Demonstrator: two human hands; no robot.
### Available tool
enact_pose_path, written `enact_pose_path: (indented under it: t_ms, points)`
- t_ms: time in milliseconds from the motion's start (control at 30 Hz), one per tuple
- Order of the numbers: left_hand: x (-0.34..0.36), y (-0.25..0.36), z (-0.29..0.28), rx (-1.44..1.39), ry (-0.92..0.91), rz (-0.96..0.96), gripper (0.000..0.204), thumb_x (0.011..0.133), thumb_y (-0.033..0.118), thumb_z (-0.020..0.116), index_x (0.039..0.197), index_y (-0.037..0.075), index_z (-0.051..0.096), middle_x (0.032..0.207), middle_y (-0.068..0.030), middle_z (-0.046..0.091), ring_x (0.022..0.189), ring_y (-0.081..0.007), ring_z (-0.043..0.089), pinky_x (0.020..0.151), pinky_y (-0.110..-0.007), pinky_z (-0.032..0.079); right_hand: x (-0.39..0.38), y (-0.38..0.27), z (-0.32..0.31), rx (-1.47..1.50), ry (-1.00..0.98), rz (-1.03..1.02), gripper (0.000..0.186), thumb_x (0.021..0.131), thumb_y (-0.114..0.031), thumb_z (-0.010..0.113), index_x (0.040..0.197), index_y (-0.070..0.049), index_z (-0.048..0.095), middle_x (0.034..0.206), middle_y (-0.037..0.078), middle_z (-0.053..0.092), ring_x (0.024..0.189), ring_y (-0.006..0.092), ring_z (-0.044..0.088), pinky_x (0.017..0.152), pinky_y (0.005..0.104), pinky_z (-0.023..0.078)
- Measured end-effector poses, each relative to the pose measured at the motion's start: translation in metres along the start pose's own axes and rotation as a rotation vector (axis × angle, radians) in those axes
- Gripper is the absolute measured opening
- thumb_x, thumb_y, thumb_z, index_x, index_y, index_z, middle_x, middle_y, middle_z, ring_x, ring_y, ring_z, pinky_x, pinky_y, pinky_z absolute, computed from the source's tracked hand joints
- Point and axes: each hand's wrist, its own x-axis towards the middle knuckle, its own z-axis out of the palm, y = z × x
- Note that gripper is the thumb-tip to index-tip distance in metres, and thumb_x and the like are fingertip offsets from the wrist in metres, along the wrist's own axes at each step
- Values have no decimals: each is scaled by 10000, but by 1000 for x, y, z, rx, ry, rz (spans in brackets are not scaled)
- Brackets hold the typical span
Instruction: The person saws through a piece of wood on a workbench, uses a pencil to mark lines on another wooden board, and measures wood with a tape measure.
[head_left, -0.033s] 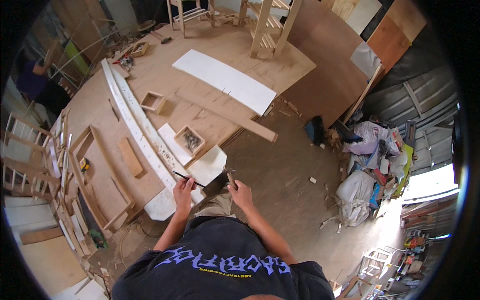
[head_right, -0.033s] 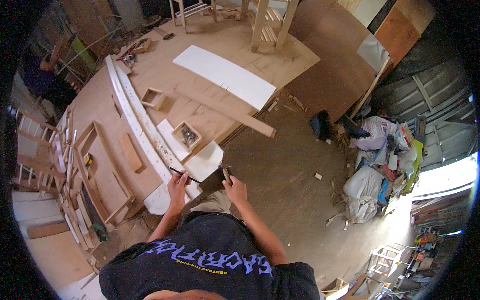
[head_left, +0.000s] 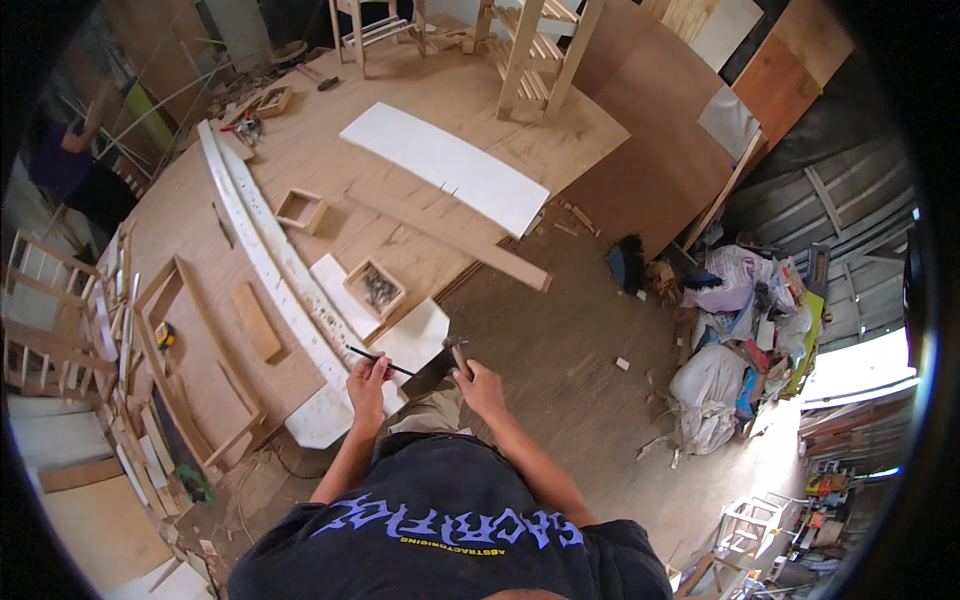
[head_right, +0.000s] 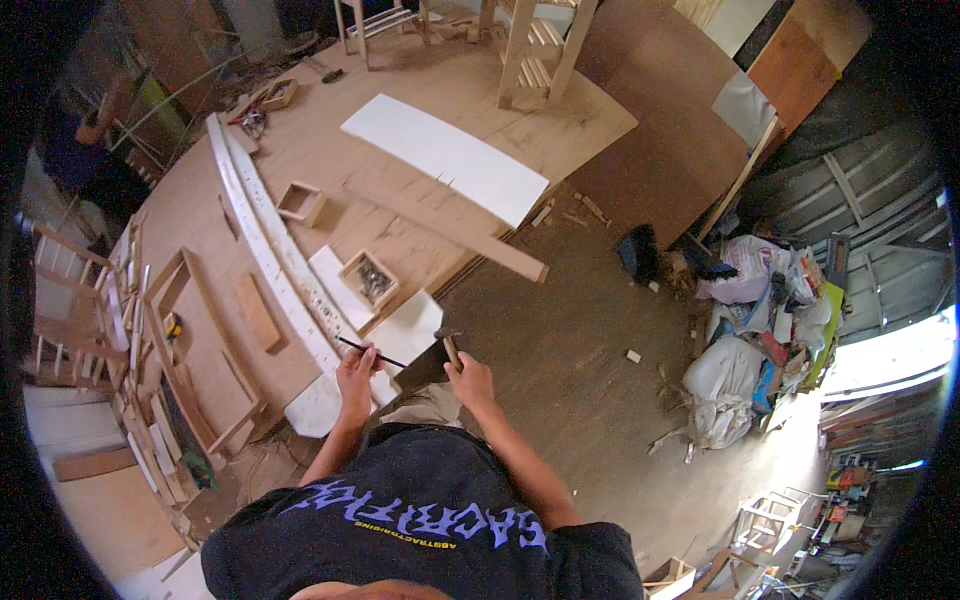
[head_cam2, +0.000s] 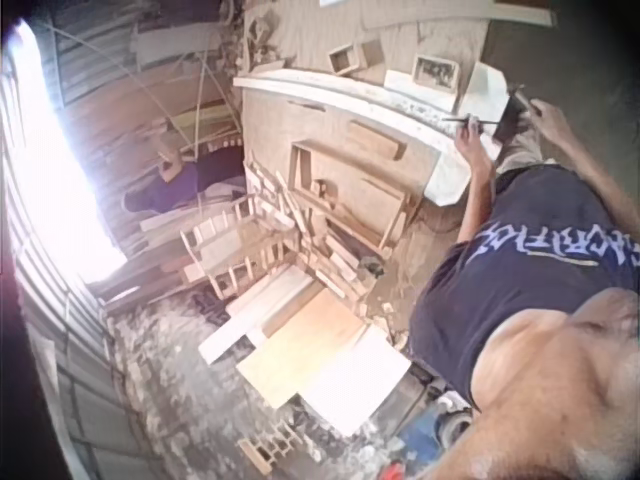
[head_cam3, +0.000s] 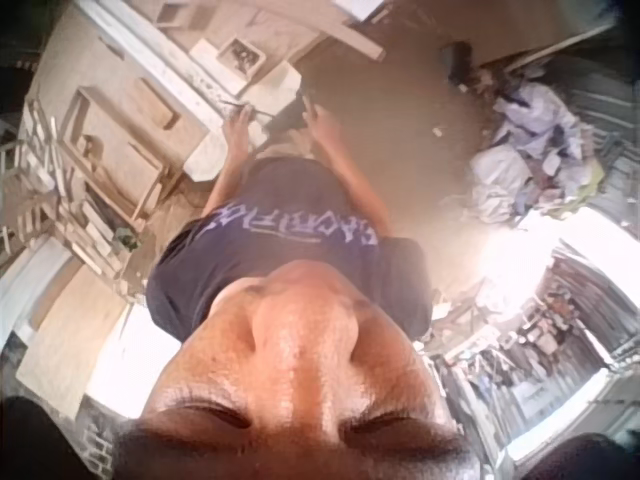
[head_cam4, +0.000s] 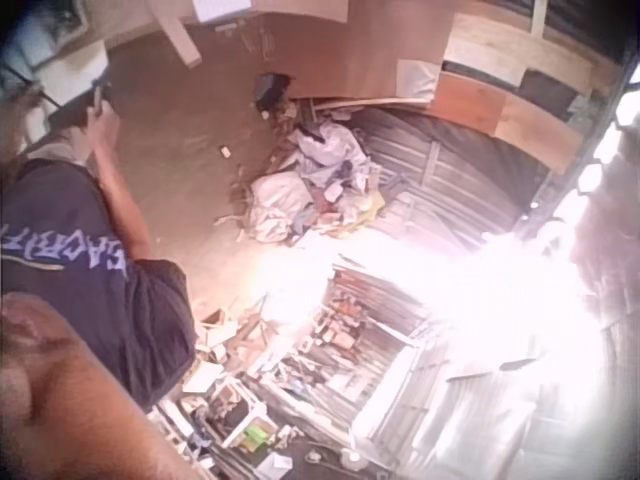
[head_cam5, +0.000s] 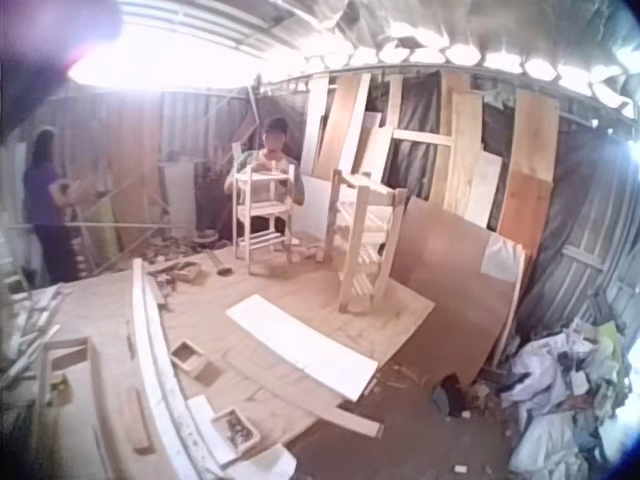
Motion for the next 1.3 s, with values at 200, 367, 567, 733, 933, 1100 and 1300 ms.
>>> enact_pose_path:
  t_ms: [200, 367, 567, 733, 933, 1100, 1300]
  points:
    - [71, 5, 81, -51, 57, -5, 155, 1006, 128, 659, 1079, -6, 685, 928, -31, 695, 798, -118, 644, 753, -271, 546, 112, -15, -25, -82, -104, -173, 385, 910, -248, 683, 1204, -8, 618, 1032, 268, 680, 986, 467, 645, 830, 520, 518]
    - [116, 25, 101, -37, 130, -19, 164, 1002, 137, 670, 1097, 6, 689, 951, -33, 699, 818, -114, 643, 762, -270, 540, 194, -47, -14, -120, -167, -230, 443, 920, -213, 659, 1310, -19, 574, 1166, 245, 653, 1071, 446, 623, 914, 505, 519]
    - [130, 25, 99, 33, 195, 12, 189, 997, 143, 681, 1125, 5, 693, 961, -39, 709, 814, -109, 644, 772, -265, 544, 255, -59, 19, -121, -147, -297, 472, 897, -162, 654, 1344, -32, 573, 1261, 206, 600, 1144, 413, 599, 978, 473, 507]
    - [120, 11, 115, -11, 286, 11, 190, 994, 146, 686, 1115, 0, 694, 933, -44, 704, 804, -114, 645, 758, -278, 542, 254, -46, -5, -87, -171, -418, 499, 860, -155, 694, 1339, -64, 583, 1265, 166, 600, 1183, 364, 580, 1017, 445, 481]
    - [137, -11, 151, 88, 175, -21, 179, 994, 136, 682, 1088, -14, 700, 911, -51, 708, 786, -116, 659, 750, -267, 544, 262, -14, -90, -326, 14, -401, 582, 840, -205, 750, 1380, -119, 551, 1352, 121, 538, 1299, 329, 496, 1103, 477, 384]
    - [160, 3, 188, 94, 100, -6, 180, 995, 122, 673, 1097, -25, 692, 957, -34, 700, 855, -115, 656, 788, -286, 564, 279, 12, -110, -399, -80, -265, 705, 802, -237, 813, 1430, -129, 512, 1434, 132, 464, 1346, 341, 456, 1123, 475, 385]
    - [160, 9, 205, 107, 162, 32, 258, 988, 115, 686, 1190, -44, 671, 965, -44, 701, 841, -124, 659, 785, -283, 550, 305, 17, -99, -324, -336, -188, 726, 775, -249, 829, 1417, -104, 525, 1358, 148, 529, 1208, 369, 586, 981, 470, 520]
